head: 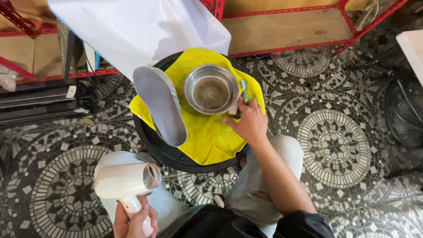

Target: The person uses a hair dryer to dry a shoe insole. They hold the insole in one hand and direct the airflow from the hair dryer onto the surface, moving the dryer back and forth to cover different areas.

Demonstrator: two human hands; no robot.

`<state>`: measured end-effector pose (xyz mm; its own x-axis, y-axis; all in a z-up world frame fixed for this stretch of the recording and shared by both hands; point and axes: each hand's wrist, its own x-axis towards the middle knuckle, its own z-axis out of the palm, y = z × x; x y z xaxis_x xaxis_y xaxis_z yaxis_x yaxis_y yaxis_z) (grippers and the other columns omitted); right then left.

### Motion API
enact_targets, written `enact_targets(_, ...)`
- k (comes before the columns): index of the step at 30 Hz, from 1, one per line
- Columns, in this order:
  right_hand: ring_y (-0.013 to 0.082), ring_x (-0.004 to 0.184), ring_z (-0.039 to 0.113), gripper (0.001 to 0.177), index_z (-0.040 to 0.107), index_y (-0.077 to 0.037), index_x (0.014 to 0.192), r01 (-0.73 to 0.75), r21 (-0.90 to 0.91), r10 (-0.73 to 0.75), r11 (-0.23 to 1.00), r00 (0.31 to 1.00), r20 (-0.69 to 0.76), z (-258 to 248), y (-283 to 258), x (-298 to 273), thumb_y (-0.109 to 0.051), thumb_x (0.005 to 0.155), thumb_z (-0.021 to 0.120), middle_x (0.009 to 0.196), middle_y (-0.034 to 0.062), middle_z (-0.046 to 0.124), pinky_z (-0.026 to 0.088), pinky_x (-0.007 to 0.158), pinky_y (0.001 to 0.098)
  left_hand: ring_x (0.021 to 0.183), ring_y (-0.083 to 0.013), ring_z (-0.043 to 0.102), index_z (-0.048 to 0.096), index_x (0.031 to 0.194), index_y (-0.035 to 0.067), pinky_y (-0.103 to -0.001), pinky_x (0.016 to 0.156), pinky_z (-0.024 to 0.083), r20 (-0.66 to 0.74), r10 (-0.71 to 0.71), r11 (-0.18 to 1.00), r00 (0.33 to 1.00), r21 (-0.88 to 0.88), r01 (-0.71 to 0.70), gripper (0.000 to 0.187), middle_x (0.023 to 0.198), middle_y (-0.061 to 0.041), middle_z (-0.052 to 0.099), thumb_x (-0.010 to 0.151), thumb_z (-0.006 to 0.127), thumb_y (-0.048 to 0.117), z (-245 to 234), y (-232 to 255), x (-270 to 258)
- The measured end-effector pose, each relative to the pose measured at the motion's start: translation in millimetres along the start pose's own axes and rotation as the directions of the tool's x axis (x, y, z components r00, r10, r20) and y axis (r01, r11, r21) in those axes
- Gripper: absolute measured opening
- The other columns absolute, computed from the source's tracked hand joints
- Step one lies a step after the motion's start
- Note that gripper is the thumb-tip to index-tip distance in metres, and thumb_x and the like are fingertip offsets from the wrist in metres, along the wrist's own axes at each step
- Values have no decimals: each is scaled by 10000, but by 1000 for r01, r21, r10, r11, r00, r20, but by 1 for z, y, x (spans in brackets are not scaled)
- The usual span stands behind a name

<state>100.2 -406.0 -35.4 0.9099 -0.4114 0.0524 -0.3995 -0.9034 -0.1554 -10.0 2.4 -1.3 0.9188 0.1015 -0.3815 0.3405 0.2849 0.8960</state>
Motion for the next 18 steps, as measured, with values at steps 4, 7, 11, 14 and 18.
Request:
enact_targets(4, 400, 1238, 619, 1061, 561, -193, 1632, -30, -62, 32, 998, 999, 37, 10, 3, 1, -746, 792, 900, 1376, 143, 558, 648, 783, 609, 437, -218, 428, 542, 1119, -24, -303, 244, 283, 8, 15, 999, 1000, -33, -15, 251, 991, -116, 593, 875, 538, -84, -3, -9, 3)
enact_targets(7, 430, 1213, 607, 961, 687, -144, 1465, -102, 15, 102, 995, 994, -36, 12, 6, 2, -690, 729, 979, 1328, 173, 558, 632, 786, 617, 436, -224, 424, 569, 1203, -47, -314, 244, 278, 10, -3, 1000, 1000, -5, 3, 312, 975, -111, 577, 891, 564, -53, 0, -7, 3)
enact_targets(11, 401, 1188, 597, 785, 705, -37, 1286, -173, -14, 173, 985, 984, -43, 24, 11, 3, -666, 850, 876, 1293, 140, 604, 628, 732, 602, 441, -224, 417, 555, 1185, -30, -316, 255, 260, -5, -7, 1000, 1000, 1, 7, 291, 960, -119, 558, 895, 547, -46, 6, -5, 5)
enact_targets(14, 420, 1077, 651, 490, 768, -62, 1115, -192, 38, 195, 981, 976, -96, 35, 23, 1, -506, 914, 814, 1131, 144, 670, 605, 692, 605, 442, -227, 413, 547, 1177, -38, -324, 269, 246, -17, -14, 1000, 1000, 7, 14, 282, 951, -123, 558, 895, 537, -56, 7, -6, 4)
enact_targets(18, 437, 665, 622, 308, 716, -44, 799, -28, 185, 88, 982, 941, -326, 38, 36, -3, -311, 945, 765, 767, 175, 611, 486, 626, 592, 440, -234, 428, 559, 1065, -18, -320, 278, 251, -1, 7, 1000, 1000, 16, -7, 200, 918, -107, 573, 878, 525, -79, 8, -5, 4)
